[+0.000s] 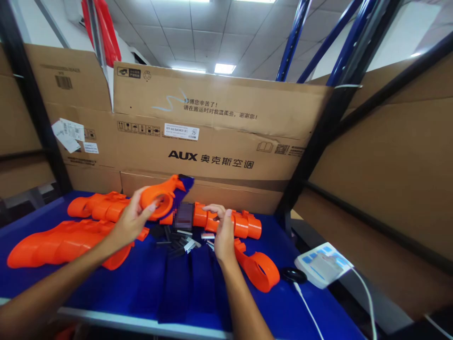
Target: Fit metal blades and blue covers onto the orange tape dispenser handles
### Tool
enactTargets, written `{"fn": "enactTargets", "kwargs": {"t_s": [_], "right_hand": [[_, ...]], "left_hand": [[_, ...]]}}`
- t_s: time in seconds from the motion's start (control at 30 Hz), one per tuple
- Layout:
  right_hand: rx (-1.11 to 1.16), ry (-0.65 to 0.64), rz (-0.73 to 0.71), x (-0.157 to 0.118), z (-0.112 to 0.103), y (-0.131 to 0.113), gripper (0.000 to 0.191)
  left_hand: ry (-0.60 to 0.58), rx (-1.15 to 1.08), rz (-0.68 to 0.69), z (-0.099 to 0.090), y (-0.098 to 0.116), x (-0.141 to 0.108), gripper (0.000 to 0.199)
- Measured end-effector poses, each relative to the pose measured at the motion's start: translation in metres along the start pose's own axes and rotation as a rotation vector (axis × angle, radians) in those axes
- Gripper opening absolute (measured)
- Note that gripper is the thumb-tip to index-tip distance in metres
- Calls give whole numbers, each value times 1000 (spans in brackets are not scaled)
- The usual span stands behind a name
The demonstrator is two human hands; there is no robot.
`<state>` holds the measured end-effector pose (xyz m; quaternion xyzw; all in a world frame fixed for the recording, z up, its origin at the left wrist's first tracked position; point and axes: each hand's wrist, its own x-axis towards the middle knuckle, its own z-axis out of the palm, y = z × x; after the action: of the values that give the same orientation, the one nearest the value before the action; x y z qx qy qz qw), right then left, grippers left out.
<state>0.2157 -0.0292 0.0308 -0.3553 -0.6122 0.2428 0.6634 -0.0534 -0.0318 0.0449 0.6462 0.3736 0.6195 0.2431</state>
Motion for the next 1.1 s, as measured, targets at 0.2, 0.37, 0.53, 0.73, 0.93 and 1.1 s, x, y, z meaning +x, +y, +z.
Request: {"fn": "enactTargets", "kwargs": {"t_s": [0.2,0.37,0.53,0.73,0.93,1.1], "right_hand": [[-53,9,2,0,-2,0,72],[-56,22,4,1,-4,3,73],[-77,26,14,1,-6,2,71],[-64,10,31,0,-5,0,72],[-57,-7,39,0,-4,-1,73],[-74,16,24,1,-4,-1,74]], "left_hand": [[-18,819,-243,-75,-18,42,68],[-115,1057,-313,-79,-37,46,74],[-190,1141,-336,-67,-52,37,73],[-323,1089,-330,-66,-68,32,78],[-376,1124,-326,-79,-47,24,92],[-612,929,-9,-103,-2,2,81]]}}
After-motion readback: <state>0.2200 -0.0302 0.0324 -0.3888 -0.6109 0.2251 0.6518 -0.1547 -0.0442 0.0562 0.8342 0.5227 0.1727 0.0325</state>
